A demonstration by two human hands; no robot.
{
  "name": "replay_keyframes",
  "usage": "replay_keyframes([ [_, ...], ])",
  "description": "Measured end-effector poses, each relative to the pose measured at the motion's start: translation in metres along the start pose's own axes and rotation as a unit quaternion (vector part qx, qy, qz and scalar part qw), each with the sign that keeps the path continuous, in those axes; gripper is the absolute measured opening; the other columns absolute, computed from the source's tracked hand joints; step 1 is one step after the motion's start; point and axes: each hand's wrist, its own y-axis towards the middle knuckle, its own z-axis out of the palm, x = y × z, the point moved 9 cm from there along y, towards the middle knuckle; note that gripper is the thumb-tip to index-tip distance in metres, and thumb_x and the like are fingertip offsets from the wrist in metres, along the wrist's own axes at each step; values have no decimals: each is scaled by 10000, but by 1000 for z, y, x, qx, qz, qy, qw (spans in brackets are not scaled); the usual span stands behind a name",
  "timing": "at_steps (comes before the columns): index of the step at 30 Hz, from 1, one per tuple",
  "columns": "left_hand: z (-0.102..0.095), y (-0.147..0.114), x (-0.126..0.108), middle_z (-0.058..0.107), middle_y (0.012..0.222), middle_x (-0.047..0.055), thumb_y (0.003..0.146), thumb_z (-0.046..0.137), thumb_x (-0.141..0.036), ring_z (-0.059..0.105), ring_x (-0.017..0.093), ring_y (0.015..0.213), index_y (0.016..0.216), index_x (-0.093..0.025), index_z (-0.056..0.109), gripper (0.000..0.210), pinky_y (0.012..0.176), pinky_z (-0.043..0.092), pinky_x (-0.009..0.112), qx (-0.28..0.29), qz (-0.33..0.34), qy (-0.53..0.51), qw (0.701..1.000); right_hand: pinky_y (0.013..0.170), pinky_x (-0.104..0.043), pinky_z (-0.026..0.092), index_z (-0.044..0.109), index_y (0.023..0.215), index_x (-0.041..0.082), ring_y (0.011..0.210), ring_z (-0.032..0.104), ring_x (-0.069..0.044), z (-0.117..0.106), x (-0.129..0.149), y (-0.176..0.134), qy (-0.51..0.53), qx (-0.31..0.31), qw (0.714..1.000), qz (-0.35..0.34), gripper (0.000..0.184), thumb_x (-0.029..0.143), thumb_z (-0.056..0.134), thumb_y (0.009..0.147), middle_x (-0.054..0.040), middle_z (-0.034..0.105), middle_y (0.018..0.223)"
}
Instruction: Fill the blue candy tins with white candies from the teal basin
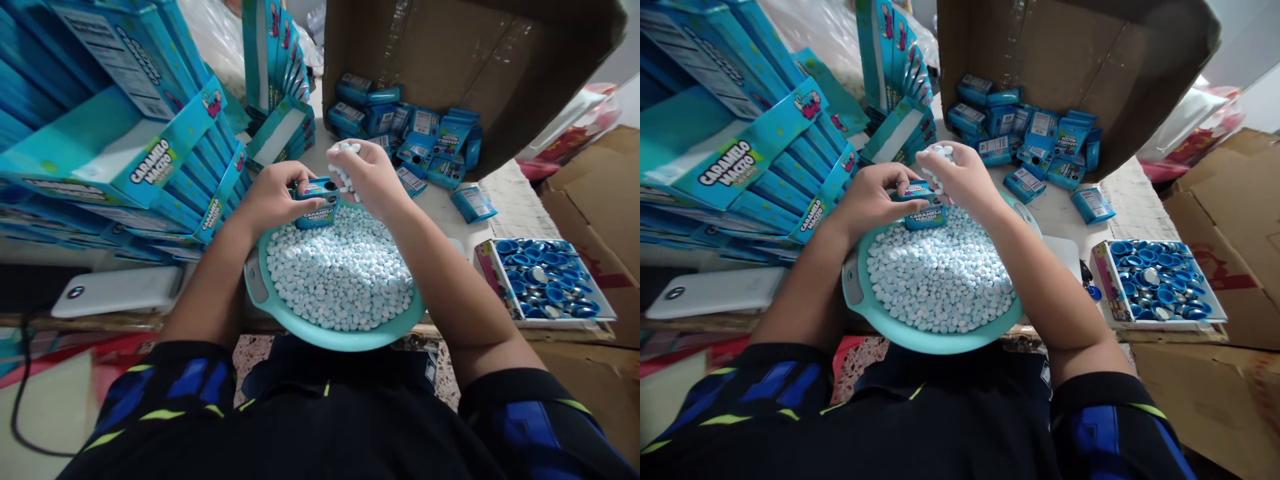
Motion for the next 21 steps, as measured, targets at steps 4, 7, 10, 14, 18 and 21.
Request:
replay_keyframes([
  [4,3,-3,1,784,1117,92,754,895,-541,739,251,1031,692,-231,451,545,826,578,364,19,-1,-85,996,433,-188,333,506,844,249,509,397,-66,-12,-4,8,40,-47,998,-25,432,605,714,972,68,424,635],
  [7,6,-4,4,787,1121,89,725,923,-527,744,228,970,659,-224,440,574,773,579,344,36,-8,-105,994,436,-195,348,499,853,257,506,412,-68,-16,0,7,50,-72,995,-48,476,677,696,958,74,424,637],
  [10,13,-4,6,789,1170,105,699,940,-496,750,226,965,666,-217,450,565,753,583,331,67,-22,-139,988,448,-201,378,506,887,266,516,457,-76,-14,0,4,51,-90,992,-66,476,706,668,963,74,449,651],
  [14,19,-4,3,788,1154,106,679,953,-432,758,283,1091,698,-220,442,553,825,606,357,100,-28,-189,977,476,-210,425,512,926,273,567,530,-90,-10,-8,2,48,-114,990,-74,439,681,667,975,60,512,695],
  [18,23,-5,-3,771,1110,93,694,950,-375,742,293,1147,753,-221,453,524,896,612,388,134,-19,-206,969,519,-217,475,510,949,273,605,557,-94,-13,-16,5,45,-131,987,-86,430,670,674,974,51,534,737],
  [21,24,-5,-2,737,1041,71,719,930,-393,721,287,1148,774,-226,435,525,912,601,385,138,-25,-182,973,544,-228,494,501,950,273,617,560,-101,-14,-16,6,40,-124,987,-88,443,683,667,974,50,525,738],
])
